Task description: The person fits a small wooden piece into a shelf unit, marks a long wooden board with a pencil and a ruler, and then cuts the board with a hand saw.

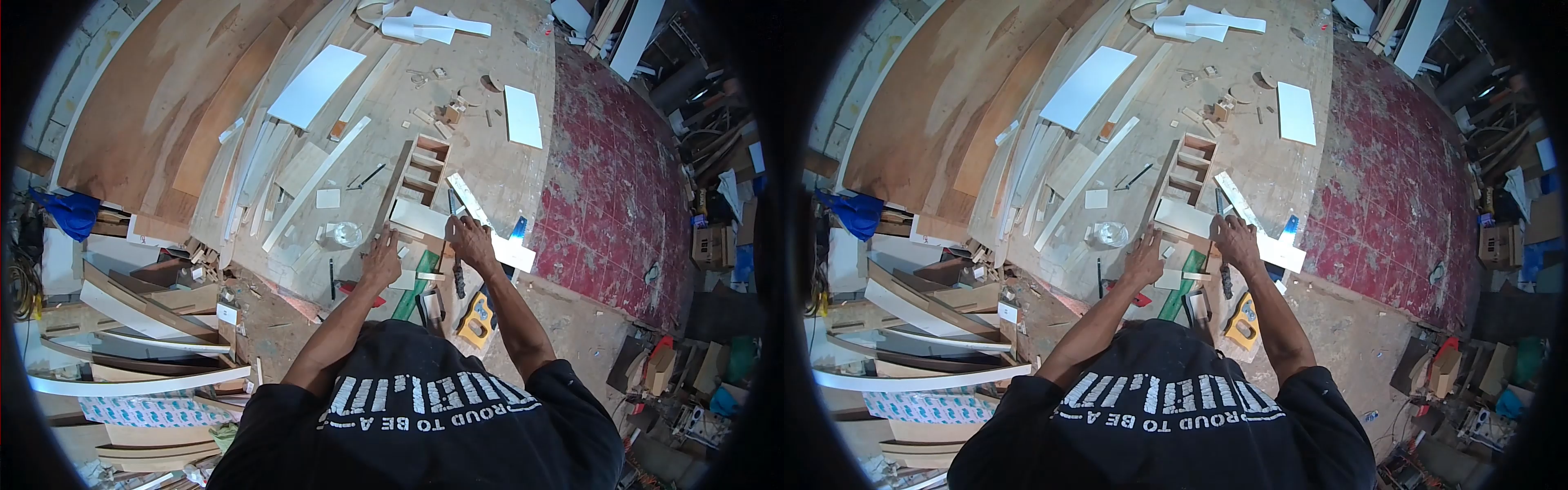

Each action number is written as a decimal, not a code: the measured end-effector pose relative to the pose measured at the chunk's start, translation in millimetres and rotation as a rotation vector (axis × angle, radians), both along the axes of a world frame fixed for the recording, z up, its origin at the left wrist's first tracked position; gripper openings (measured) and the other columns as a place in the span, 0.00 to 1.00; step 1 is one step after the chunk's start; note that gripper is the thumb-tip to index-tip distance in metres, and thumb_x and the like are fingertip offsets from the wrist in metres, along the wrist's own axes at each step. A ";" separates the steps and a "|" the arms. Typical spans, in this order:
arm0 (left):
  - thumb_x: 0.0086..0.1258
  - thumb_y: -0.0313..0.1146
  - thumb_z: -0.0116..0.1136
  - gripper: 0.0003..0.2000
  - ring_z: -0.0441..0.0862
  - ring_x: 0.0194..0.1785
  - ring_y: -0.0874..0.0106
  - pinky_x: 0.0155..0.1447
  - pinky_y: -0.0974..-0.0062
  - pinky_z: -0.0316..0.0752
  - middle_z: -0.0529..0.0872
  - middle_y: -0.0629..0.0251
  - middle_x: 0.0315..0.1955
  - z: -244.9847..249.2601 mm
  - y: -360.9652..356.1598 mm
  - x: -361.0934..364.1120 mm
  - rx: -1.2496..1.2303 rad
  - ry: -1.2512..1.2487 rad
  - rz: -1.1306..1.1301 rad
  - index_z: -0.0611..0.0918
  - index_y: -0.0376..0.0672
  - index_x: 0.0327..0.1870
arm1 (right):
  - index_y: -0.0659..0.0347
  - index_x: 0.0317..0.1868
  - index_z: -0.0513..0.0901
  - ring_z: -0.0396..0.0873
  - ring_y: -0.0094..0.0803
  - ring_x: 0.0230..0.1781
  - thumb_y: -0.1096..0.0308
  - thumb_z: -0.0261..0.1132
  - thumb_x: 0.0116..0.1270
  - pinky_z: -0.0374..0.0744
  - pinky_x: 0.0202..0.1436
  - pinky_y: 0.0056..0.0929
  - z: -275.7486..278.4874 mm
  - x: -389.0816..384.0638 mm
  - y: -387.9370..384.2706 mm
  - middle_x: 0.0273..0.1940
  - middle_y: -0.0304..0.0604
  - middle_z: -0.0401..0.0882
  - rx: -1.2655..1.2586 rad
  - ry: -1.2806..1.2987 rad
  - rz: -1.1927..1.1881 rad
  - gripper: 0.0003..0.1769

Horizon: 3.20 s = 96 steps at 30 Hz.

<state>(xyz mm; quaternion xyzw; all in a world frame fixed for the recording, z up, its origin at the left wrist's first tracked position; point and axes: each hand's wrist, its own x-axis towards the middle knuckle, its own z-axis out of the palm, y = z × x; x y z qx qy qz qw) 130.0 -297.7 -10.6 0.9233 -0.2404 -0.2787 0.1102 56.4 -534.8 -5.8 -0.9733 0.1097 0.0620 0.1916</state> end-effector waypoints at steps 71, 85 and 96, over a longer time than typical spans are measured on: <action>0.64 0.26 0.56 0.17 0.67 0.71 0.49 0.61 0.48 0.78 0.53 0.58 0.78 -7.1 2.4 1.0 -0.019 -0.136 -0.223 0.79 0.33 0.55 | 0.50 0.66 0.71 0.70 0.46 0.67 0.65 0.72 0.57 0.67 0.66 0.57 2.8 -2.3 -4.5 0.64 0.48 0.74 -0.010 0.041 -0.041 0.35; 0.67 0.28 0.56 0.20 0.67 0.71 0.47 0.67 0.49 0.73 0.56 0.55 0.77 -5.8 6.5 -1.7 -0.073 -0.161 -0.217 0.75 0.34 0.60 | 0.50 0.65 0.71 0.74 0.44 0.63 0.66 0.72 0.56 0.69 0.63 0.55 2.9 -1.6 -0.4 0.60 0.47 0.76 -0.010 0.016 0.014 0.35; 0.66 0.27 0.53 0.17 0.68 0.69 0.43 0.64 0.47 0.74 0.57 0.55 0.76 -8.8 11.9 -0.9 -0.112 -0.189 -0.223 0.76 0.33 0.56 | 0.50 0.66 0.71 0.73 0.45 0.63 0.65 0.73 0.56 0.69 0.63 0.55 0.3 -0.7 -0.1 0.59 0.46 0.76 0.002 0.044 0.020 0.36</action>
